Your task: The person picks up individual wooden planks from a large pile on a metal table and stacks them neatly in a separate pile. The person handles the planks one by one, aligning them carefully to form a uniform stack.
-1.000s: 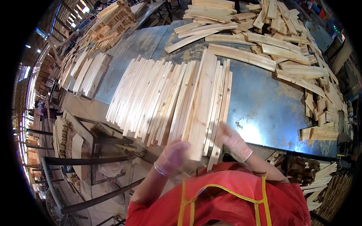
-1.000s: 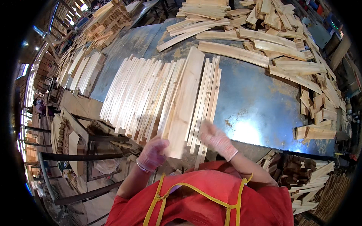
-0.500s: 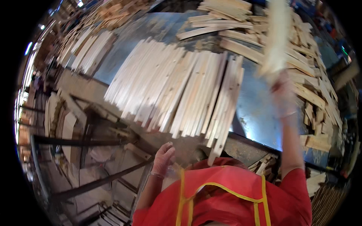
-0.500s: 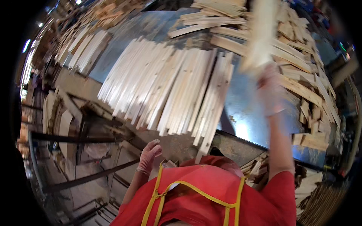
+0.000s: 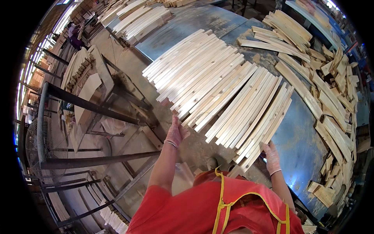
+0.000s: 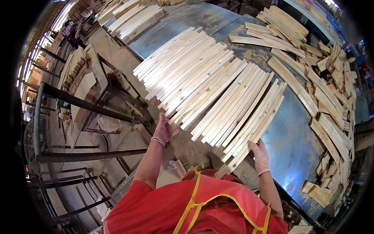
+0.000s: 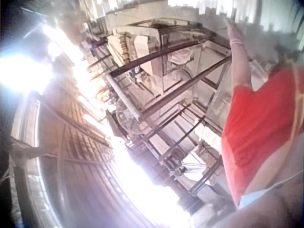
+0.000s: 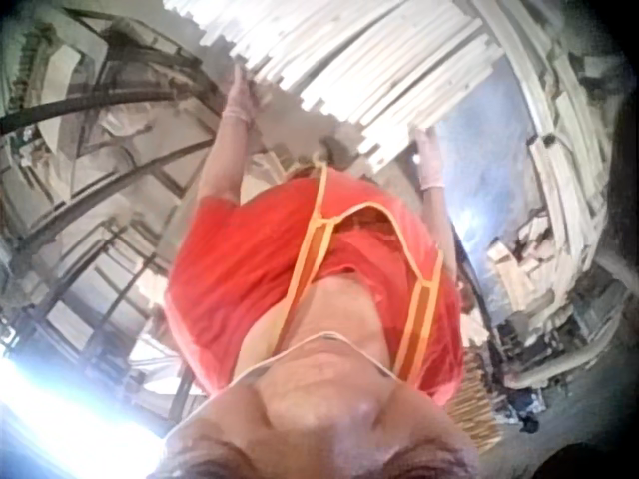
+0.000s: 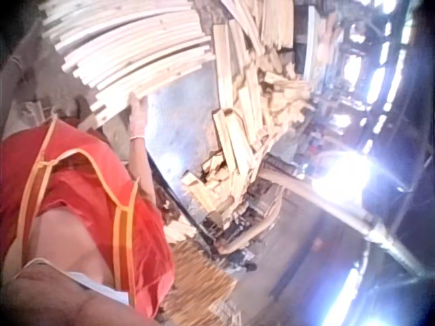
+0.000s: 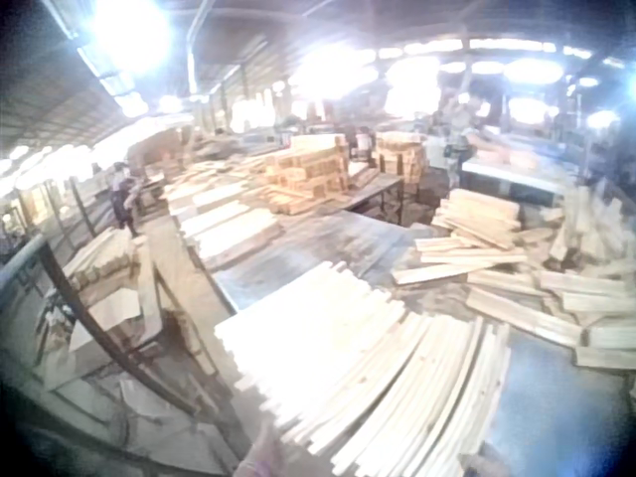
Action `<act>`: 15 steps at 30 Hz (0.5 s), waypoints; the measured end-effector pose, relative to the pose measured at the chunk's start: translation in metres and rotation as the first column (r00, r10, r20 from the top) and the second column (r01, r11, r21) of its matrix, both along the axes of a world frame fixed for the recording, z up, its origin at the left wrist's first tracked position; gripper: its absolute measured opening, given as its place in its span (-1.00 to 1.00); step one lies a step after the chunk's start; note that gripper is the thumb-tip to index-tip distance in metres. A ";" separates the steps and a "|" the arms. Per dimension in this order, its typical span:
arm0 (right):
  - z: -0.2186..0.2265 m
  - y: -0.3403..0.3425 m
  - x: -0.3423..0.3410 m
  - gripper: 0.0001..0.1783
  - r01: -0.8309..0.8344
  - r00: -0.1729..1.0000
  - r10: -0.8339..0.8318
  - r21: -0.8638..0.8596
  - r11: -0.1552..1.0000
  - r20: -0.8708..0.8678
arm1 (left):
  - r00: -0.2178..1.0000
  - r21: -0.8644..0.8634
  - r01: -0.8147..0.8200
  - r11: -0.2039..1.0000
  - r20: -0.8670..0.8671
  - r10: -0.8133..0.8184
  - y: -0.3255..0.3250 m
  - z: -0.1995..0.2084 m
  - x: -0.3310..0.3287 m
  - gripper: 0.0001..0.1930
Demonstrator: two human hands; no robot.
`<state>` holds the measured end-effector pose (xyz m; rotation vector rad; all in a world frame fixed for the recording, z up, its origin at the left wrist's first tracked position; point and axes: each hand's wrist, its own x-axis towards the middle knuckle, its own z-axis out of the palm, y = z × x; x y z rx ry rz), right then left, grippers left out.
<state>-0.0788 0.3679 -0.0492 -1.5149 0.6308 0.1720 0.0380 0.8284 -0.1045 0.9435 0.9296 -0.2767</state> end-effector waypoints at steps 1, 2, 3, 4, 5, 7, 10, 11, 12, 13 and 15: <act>-0.006 0.003 -0.001 -0.08 -0.061 0.998 0.061 -0.025 0.998 0.012 | 0.997 -0.057 0.058 0.997 0.047 -0.056 0.005 -0.010 -0.002 -0.41; -0.011 0.004 -0.002 -0.07 -0.092 0.995 0.093 -0.025 0.995 0.024 | 0.989 -0.111 0.119 0.987 0.096 -0.108 0.014 -0.028 -0.007 -0.42; -0.016 0.004 -0.003 -0.05 -0.120 0.992 0.121 -0.027 0.992 0.035 | 0.976 -0.165 0.182 0.969 0.149 -0.158 0.015 -0.034 -0.011 -0.42; -0.021 0.004 -0.003 -0.04 -0.120 0.992 0.120 -0.004 0.993 0.047 | 0.968 -0.201 0.185 0.962 0.204 -0.143 0.015 -0.040 -0.016 -0.42; -0.026 0.003 -0.004 -0.04 -0.120 0.991 0.119 0.020 0.993 0.060 | 0.958 -0.237 0.189 0.953 0.258 -0.126 0.013 -0.046 -0.020 -0.43; -0.032 0.003 -0.005 -0.05 -0.104 0.993 0.098 0.109 0.989 0.061 | 0.933 -0.343 0.222 0.913 0.346 -0.096 0.010 -0.057 -0.037 -0.42; -0.042 0.001 -0.006 -0.04 -0.102 0.993 0.097 0.083 0.991 0.062 | 0.940 -0.434 0.178 0.883 0.340 -0.023 -0.011 -0.059 -0.048 -0.36; -0.045 -0.001 -0.005 -0.03 -0.106 0.993 0.103 0.049 0.993 0.060 | 0.966 -0.374 0.066 0.925 0.257 0.035 -0.027 -0.059 -0.046 -0.30; -0.040 0.000 -0.005 -0.02 -0.135 0.990 0.135 0.004 0.991 0.040 | 0.981 -0.297 -0.042 0.954 0.171 0.096 -0.036 -0.052 -0.048 -0.24; -0.038 0.000 -0.007 -0.02 -0.137 0.990 0.137 -0.003 0.991 0.028 | 0.977 -0.232 -0.013 0.973 0.203 0.062 -0.039 -0.045 -0.048 -0.19; -0.035 -0.002 -0.003 -0.04 -0.151 0.988 0.151 -0.017 0.988 0.017 | 0.962 -0.097 0.031 0.995 0.274 -0.003 -0.043 -0.021 -0.046 -0.08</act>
